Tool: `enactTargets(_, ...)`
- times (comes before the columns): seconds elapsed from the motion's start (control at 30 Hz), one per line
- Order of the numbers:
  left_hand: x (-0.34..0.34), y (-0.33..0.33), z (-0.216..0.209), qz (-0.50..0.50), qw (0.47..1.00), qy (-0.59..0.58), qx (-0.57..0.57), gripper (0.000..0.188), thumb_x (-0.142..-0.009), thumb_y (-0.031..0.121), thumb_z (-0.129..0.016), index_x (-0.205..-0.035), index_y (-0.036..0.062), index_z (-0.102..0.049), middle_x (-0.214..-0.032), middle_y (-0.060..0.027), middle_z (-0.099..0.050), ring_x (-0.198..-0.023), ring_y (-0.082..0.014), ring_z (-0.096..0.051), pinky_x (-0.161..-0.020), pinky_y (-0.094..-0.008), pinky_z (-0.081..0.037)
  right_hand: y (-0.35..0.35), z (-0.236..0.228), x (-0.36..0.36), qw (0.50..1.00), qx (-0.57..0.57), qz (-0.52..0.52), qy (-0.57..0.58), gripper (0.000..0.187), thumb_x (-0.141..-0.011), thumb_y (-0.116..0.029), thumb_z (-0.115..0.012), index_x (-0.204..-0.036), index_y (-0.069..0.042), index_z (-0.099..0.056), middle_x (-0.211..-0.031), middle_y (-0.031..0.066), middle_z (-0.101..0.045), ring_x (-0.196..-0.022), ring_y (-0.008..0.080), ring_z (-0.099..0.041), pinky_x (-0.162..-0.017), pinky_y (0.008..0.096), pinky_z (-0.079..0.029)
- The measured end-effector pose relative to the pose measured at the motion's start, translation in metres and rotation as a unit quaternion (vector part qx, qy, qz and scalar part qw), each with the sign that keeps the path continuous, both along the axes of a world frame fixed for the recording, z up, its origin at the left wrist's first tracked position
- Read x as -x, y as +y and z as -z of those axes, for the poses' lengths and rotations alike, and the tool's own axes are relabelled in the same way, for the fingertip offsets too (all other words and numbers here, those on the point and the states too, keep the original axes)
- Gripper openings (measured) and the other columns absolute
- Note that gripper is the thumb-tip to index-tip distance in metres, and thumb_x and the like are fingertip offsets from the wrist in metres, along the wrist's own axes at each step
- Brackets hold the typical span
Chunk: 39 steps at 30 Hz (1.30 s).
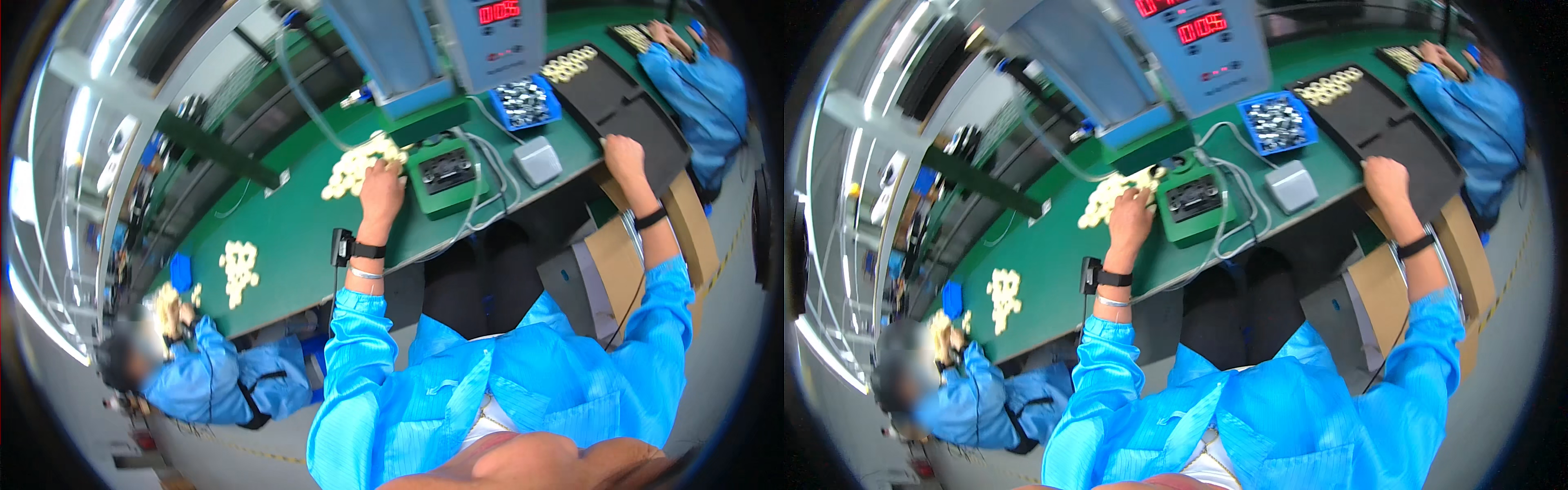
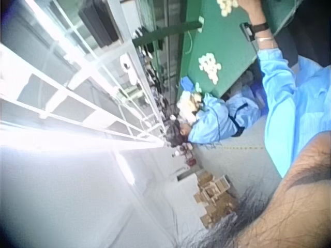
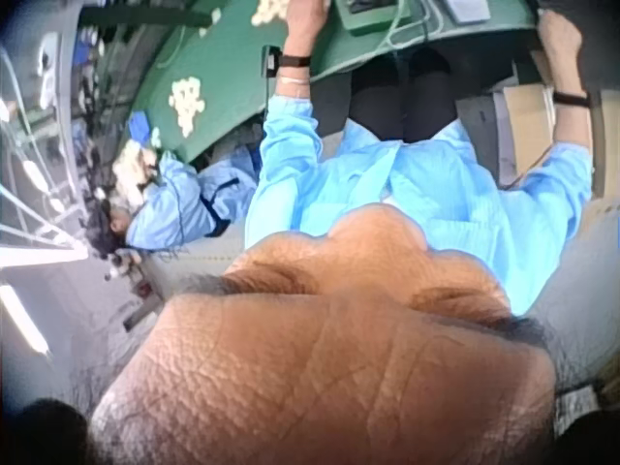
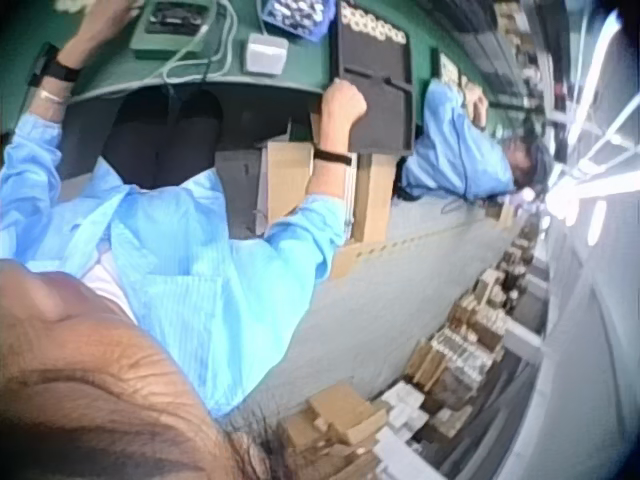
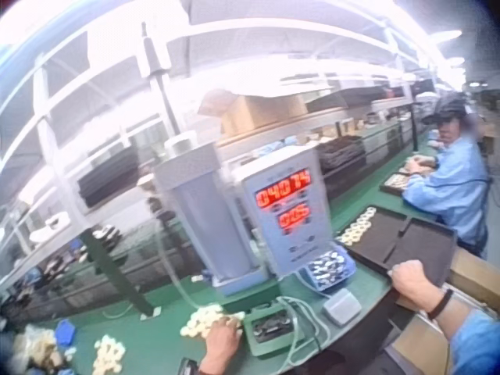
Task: Press metal pins into small circular plastic components using a pneumatic press and organize them into trays and boxes.
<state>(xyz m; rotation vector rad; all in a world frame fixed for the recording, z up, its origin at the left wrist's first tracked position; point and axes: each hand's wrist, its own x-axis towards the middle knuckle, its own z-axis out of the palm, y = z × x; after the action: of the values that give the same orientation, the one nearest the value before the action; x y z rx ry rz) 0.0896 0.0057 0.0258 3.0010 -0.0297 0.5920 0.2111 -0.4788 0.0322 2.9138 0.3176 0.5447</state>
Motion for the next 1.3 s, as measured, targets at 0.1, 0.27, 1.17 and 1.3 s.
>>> enactTargets(0.1,-0.003,-0.007,0.001,-0.031,0.999,0.032,0.014,0.036,-0.076,0.006,-0.067,-0.112,0.0066,-0.065,-0.110,-0.0171,-0.063,-0.098,-0.0366,-0.058,-0.085,-0.0446,-0.050,0.001,0.002,-0.011,0.998,0.038,0.016,0.050,0.019,-0.086,-0.020,-0.058,-0.079,-0.007,-0.069,-0.080,0.0143,-0.070,-0.077,0.0293,-0.070,-0.064,0.0418,-0.055)
enactTargets(0.27,-0.004,0.003,0.015,-0.030,0.998,-0.048,-0.007,0.028,-0.077,0.005,-0.065,-0.104,0.0068,-0.066,-0.103,-0.0142,-0.063,-0.093,-0.0347,-0.058,-0.078,-0.0430,-0.051,0.046,-0.039,0.047,0.990,-0.120,-0.066,-0.039,0.021,-0.081,-0.022,-0.068,-0.092,-0.005,-0.064,-0.082,0.0149,-0.067,-0.083,0.0302,-0.067,-0.068,0.0430,-0.054)
enactTargets(1.17,0.025,0.006,0.000,-0.013,0.997,0.013,0.069,0.028,-0.076,0.001,-0.065,-0.104,0.0017,-0.065,-0.103,-0.0157,-0.061,-0.085,-0.0352,-0.064,-0.073,-0.0432,-0.054,0.153,-0.007,-0.044,0.927,-0.250,-0.264,-0.089,0.009,-0.077,0.000,-0.060,-0.085,-0.004,-0.058,-0.080,0.0165,-0.058,-0.078,0.0370,-0.063,-0.065,0.0472,-0.051)
enactTargets(1.3,0.026,-0.008,-0.021,0.016,0.970,-0.004,0.241,0.028,-0.075,0.001,-0.067,-0.102,0.0027,-0.065,-0.103,-0.0144,-0.062,-0.084,-0.0343,-0.063,-0.074,-0.0417,-0.053,0.156,-0.010,-0.044,0.919,-0.258,-0.285,-0.091,0.009,-0.079,0.000,-0.058,-0.086,-0.003,-0.053,-0.081,0.0160,-0.058,-0.078,0.0366,-0.062,-0.066,0.0476,-0.050)
